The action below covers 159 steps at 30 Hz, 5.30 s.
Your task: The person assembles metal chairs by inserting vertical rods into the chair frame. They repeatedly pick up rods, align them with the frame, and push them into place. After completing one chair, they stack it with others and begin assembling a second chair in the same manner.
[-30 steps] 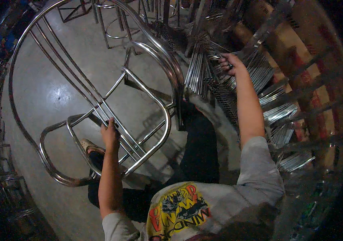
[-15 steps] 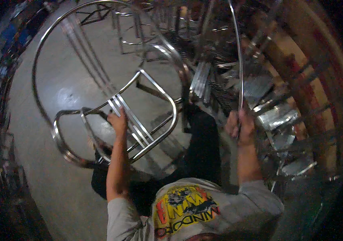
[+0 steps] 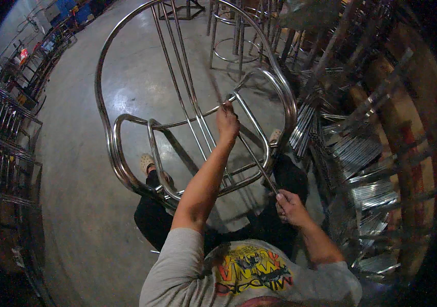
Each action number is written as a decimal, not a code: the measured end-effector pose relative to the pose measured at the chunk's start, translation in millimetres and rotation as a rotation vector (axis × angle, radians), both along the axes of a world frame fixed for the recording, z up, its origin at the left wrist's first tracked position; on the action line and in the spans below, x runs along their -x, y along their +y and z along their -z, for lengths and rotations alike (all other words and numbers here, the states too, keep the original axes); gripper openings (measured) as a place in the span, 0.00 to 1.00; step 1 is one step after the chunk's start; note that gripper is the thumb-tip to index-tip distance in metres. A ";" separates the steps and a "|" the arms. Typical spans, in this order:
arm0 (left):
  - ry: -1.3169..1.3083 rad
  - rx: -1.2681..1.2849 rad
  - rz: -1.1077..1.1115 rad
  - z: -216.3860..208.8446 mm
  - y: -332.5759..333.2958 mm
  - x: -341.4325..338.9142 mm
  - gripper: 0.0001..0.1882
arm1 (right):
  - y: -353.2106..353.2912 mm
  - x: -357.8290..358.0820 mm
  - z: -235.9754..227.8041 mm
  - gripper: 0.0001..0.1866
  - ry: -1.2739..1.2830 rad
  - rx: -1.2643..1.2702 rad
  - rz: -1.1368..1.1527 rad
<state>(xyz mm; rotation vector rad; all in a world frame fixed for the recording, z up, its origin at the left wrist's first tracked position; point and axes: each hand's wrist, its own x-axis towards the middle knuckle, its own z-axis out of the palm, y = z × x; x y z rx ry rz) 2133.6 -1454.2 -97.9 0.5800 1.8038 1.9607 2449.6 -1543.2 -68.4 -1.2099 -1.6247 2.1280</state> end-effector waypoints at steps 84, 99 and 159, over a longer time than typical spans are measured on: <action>0.826 0.675 0.043 84.7 -91.2 15.8 0.30 | 83.3 202.6 80.0 0.22 -0.433 -0.727 -0.438; 0.874 0.568 -0.039 93.8 -83.6 14.9 0.28 | 65.5 214.4 96.6 0.17 -0.414 -0.989 -0.412; 0.994 0.635 0.123 97.0 -86.3 15.0 0.19 | 67.3 204.1 88.7 0.19 -0.599 -1.020 -0.590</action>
